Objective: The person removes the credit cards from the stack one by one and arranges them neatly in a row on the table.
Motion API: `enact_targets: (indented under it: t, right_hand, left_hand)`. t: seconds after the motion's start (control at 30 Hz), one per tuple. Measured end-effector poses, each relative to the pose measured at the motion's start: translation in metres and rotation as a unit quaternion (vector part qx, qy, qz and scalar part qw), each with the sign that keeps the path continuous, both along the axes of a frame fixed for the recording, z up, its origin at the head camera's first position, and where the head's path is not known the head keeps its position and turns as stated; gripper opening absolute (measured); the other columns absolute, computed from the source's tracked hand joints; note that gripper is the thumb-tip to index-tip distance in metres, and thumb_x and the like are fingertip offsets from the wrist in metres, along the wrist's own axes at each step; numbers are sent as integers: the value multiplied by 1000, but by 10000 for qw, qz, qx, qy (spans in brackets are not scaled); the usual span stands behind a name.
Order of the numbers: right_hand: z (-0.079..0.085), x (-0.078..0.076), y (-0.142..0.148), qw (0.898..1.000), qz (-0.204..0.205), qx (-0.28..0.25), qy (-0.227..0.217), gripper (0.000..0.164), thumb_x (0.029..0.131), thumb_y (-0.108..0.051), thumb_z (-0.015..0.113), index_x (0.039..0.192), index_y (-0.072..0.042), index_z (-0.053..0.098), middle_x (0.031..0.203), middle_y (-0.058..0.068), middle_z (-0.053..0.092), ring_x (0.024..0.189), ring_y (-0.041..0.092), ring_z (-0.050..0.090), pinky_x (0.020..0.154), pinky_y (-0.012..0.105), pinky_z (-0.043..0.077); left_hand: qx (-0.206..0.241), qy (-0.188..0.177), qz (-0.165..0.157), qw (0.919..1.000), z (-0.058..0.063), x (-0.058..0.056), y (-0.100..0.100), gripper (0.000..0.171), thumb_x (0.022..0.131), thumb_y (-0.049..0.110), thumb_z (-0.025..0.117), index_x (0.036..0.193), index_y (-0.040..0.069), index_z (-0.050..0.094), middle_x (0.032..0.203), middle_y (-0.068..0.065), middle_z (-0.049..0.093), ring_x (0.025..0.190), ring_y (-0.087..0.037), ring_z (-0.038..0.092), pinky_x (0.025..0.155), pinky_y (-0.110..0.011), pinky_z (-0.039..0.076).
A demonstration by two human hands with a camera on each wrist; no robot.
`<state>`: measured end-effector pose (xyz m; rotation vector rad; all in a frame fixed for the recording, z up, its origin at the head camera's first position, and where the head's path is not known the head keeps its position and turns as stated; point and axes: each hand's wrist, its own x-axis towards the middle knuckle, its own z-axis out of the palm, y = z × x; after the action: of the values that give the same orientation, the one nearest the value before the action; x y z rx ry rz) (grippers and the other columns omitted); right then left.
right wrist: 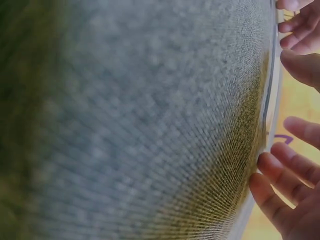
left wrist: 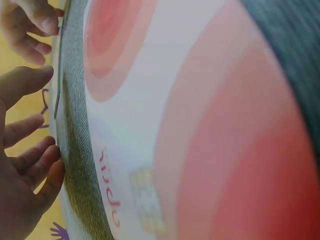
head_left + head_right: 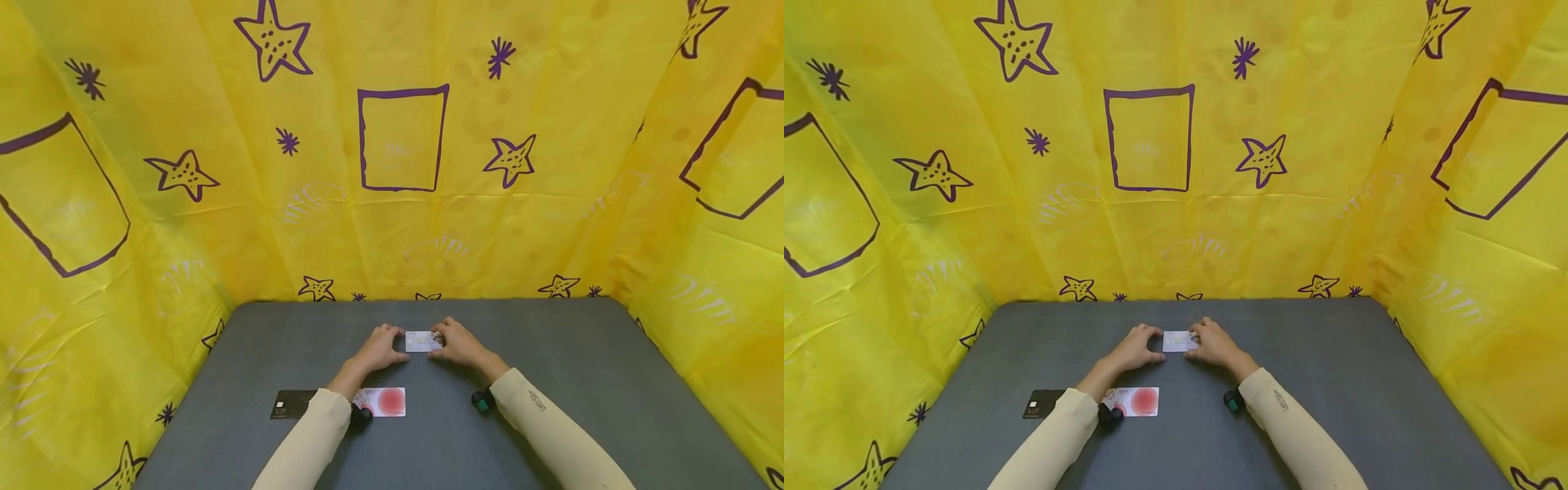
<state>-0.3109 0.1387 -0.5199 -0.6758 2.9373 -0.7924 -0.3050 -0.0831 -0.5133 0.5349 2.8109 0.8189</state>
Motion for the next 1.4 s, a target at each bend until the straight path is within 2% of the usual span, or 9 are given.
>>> enact_targets:
  t: [0.13,0.43,0.63,0.8,1.1,1.4]
  right_hand:
    - [0,-1,-1,10000,13,89,44,55,72,-30,85,116,-3,66,102,11,57,84,18,51,77,36,45]
    - [4,-8,-1,9994,94,335,-66,54,71,-27,86,114,-1,66,100,12,56,83,20,49,75,35,44]
    - [7,-13,-1,9981,93,539,-294,51,72,-24,84,114,-1,67,100,11,55,81,19,49,74,34,44]
    - [8,-15,-3,9971,182,693,-265,46,72,-21,83,111,-1,69,101,12,55,82,20,50,74,35,45]
    - [10,-16,-6,9963,150,746,-398,42,74,-21,82,110,-3,68,102,11,54,84,20,51,79,37,46]
    - [10,-15,-7,9962,80,736,-456,42,75,-21,82,111,-4,67,103,10,54,84,20,51,79,37,46]
  left_hand:
    - [-67,46,-26,10000,1,-1,5,57,81,26,78,129,3,58,128,-17,54,117,-31,48,103,-48,41]
    - [-645,213,-71,9977,-1,-7,16,59,81,31,78,130,4,59,127,-15,54,116,-29,48,101,-45,42]
    - [-685,138,-100,9975,1,-9,21,59,82,30,77,132,4,58,129,-14,53,116,-28,48,101,-44,42]
    - [-706,228,-191,9971,0,-12,24,58,82,29,76,131,3,58,125,-14,54,114,-28,48,99,-44,43]
    - [-700,7,-10,9975,-2,-14,25,53,84,26,75,130,4,60,125,-14,52,114,-27,47,99,-43,43]
    - [-635,65,-16,9980,-1,-14,25,50,84,26,74,126,3,61,121,-14,52,108,-26,46,95,-42,44]
